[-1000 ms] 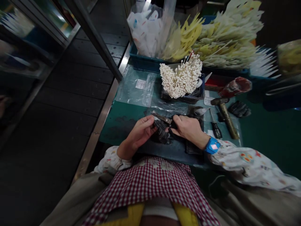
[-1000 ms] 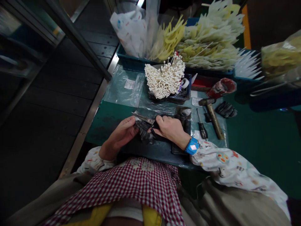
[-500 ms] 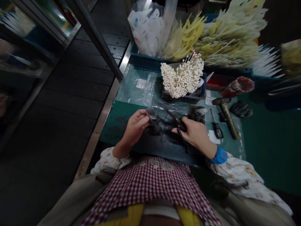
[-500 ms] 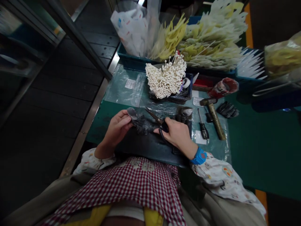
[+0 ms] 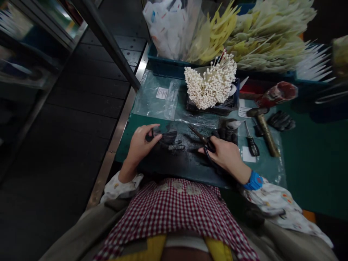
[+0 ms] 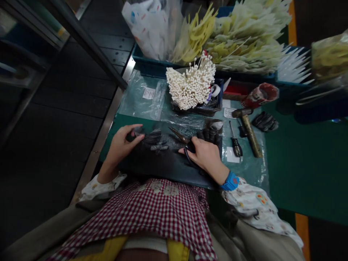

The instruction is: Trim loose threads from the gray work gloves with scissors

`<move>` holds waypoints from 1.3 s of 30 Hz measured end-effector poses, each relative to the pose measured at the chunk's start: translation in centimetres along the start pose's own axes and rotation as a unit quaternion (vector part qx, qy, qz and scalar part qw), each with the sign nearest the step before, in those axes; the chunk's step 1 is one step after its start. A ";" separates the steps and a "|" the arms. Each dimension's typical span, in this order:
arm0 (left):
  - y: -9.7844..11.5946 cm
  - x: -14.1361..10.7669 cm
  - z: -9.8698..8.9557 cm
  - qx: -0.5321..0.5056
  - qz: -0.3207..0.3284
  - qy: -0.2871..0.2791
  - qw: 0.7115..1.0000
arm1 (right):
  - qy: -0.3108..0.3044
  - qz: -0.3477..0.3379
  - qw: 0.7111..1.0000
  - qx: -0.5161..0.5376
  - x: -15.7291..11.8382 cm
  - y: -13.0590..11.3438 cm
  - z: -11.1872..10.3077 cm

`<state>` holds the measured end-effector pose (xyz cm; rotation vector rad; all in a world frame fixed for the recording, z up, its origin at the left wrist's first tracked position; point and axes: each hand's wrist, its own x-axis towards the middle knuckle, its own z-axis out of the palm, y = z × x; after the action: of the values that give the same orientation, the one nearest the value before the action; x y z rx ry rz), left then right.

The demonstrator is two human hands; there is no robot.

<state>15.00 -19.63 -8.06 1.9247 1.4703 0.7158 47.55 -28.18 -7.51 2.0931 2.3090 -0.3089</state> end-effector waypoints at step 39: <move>5.4 -1.5 3.5 -0.334 0.085 0.055 0.937 | 0.155 -0.158 0.964 0.147 -0.8 -3.0 -2.5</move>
<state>20.64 -22.65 -6.50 1.4966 0.9397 1.2332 44.98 -28.88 -4.57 2.0031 2.9577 -0.3709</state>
